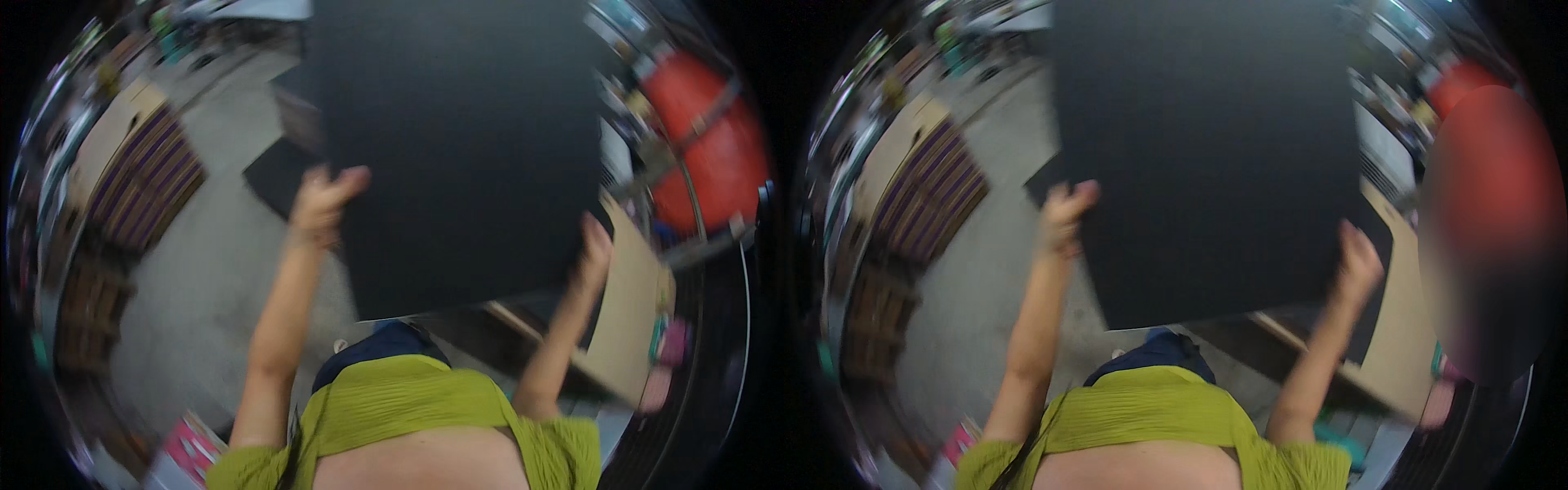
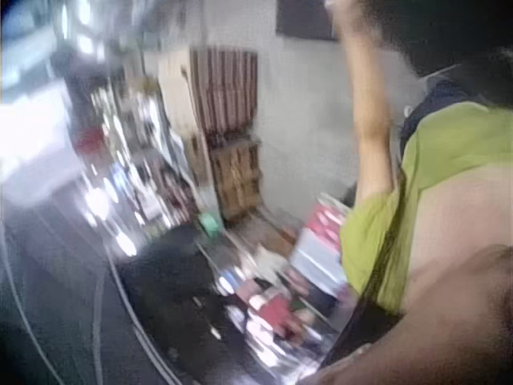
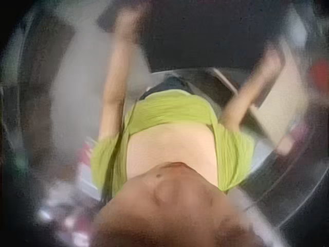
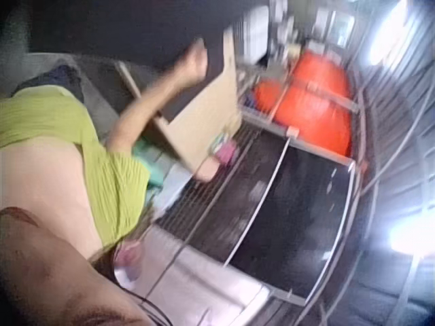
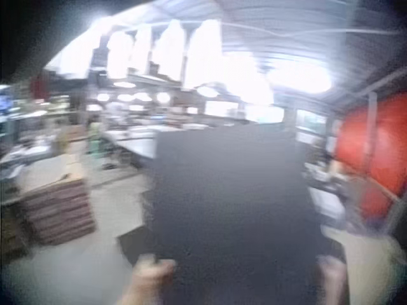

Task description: The person picks up dark boards and white sheets from stacks and places them onto a large table, then picks up a larger stack of the dark boards to align them by hand.

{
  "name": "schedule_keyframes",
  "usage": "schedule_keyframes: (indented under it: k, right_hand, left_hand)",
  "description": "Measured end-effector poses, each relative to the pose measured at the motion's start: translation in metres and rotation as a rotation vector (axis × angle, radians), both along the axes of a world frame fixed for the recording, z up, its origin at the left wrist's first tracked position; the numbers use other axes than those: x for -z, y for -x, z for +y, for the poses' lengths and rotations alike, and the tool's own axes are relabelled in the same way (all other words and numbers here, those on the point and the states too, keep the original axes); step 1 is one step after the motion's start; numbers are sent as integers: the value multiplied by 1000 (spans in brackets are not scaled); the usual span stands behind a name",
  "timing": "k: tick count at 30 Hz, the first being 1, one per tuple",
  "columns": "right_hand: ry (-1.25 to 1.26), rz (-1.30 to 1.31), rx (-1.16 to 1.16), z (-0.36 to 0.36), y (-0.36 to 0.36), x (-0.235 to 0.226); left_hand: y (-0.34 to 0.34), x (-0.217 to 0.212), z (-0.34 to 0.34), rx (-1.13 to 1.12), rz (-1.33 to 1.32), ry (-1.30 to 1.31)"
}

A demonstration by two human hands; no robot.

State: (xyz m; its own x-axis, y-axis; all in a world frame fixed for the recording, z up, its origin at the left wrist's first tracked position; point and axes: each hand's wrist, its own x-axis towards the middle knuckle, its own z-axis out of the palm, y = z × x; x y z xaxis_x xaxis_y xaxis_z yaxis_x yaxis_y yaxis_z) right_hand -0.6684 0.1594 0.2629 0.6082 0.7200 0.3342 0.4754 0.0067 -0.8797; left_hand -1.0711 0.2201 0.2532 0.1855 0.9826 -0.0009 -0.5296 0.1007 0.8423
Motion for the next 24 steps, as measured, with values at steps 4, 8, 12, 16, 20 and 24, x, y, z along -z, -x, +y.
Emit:
schedule_keyframes:
  k: [4,8,12,16,20,24]
  right_hand:
    - [124,158,-385,152,139,65]
    - [368,201,-559,259,277,103]
    - [494,269,-790,391,363,141]
    - [630,392,-846,497,404,161]
    - [185,521,-303,516,447,233]
    - [852,1413,-365,454,561,194]
  left_hand:
    - [154,71,31,-340,-130,-45]
    - [282,115,74,-402,-184,36]
    - [369,127,163,-343,-303,129]
    - [439,120,247,-259,-318,199]
    - [481,126,332,-357,-154,176]
    - [531,135,402,-435,-48,237]
